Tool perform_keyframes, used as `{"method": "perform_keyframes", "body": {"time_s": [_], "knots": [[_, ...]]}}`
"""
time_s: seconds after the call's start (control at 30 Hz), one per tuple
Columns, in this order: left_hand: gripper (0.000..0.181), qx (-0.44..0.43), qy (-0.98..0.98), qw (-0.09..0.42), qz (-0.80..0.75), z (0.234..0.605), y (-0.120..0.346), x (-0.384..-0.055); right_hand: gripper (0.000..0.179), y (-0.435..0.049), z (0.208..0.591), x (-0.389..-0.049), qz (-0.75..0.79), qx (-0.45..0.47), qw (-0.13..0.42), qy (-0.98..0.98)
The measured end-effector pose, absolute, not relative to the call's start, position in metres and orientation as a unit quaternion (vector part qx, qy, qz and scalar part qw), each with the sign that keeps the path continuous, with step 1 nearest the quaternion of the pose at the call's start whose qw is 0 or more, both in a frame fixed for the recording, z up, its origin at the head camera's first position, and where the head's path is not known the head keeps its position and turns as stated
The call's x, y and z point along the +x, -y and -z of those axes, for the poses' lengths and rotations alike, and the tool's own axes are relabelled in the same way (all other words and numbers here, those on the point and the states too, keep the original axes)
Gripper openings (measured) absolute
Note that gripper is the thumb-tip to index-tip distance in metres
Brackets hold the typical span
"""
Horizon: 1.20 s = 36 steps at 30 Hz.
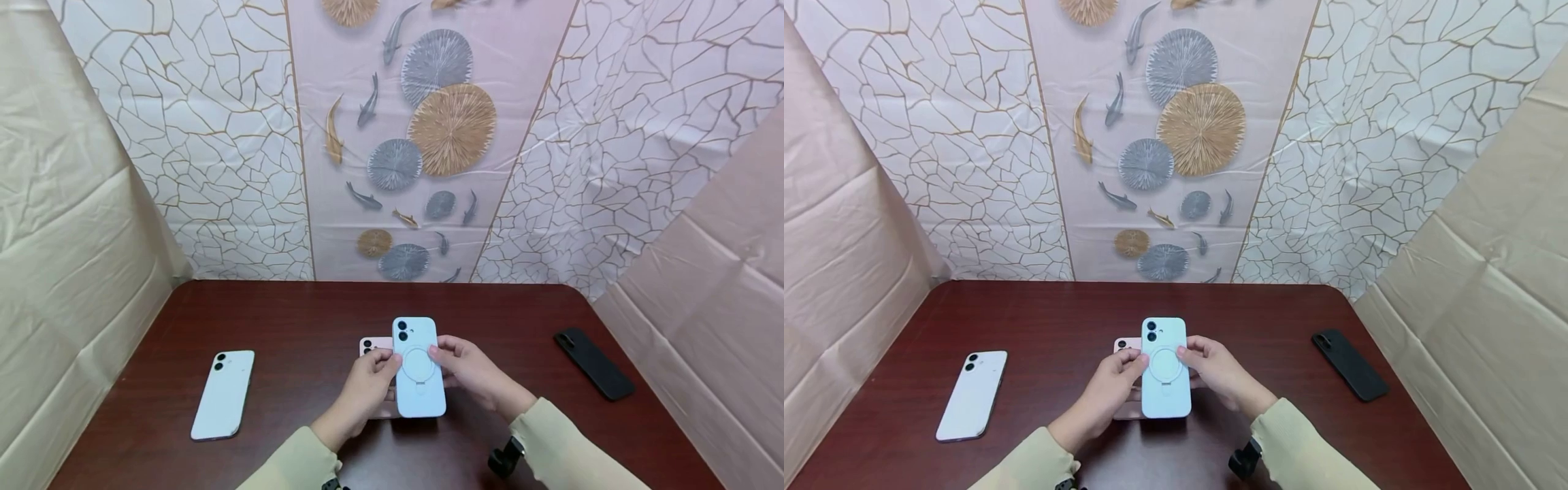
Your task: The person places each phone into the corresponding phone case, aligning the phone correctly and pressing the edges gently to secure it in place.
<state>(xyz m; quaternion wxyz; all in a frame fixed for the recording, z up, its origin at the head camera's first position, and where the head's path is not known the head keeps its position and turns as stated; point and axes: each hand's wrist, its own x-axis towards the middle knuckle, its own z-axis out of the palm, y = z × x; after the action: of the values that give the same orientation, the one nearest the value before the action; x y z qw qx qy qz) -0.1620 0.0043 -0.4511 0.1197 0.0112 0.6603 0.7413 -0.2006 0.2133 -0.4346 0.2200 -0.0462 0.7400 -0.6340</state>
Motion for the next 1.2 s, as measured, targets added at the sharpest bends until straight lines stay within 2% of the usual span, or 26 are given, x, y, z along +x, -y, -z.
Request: {"method": "perform_keyframes", "body": {"time_s": [0.4, 0.67, 0.93, 1.2], "knots": [[0.024, 0.031, -0.647, 0.115, -0.753, 0.452, -0.007, -0.166, 0.046, -0.226, 0.431, -0.196, 0.67, -0.072, 0.264, -0.69], [0.025, 0.062, -0.685, 0.132, -0.714, 0.453, -0.018, -0.166, 0.051, -0.236, 0.437, -0.194, 0.65, -0.036, 0.243, -0.719], [0.027, 0.08, -0.733, 0.079, -0.671, 0.451, -0.03, -0.165, 0.046, -0.241, 0.441, -0.196, 0.634, 0.013, 0.179, -0.752], [0.044, 0.11, -0.815, 0.002, -0.569, 0.453, -0.037, -0.165, 0.038, -0.24, 0.441, -0.195, 0.607, 0.075, 0.142, -0.778]]}}
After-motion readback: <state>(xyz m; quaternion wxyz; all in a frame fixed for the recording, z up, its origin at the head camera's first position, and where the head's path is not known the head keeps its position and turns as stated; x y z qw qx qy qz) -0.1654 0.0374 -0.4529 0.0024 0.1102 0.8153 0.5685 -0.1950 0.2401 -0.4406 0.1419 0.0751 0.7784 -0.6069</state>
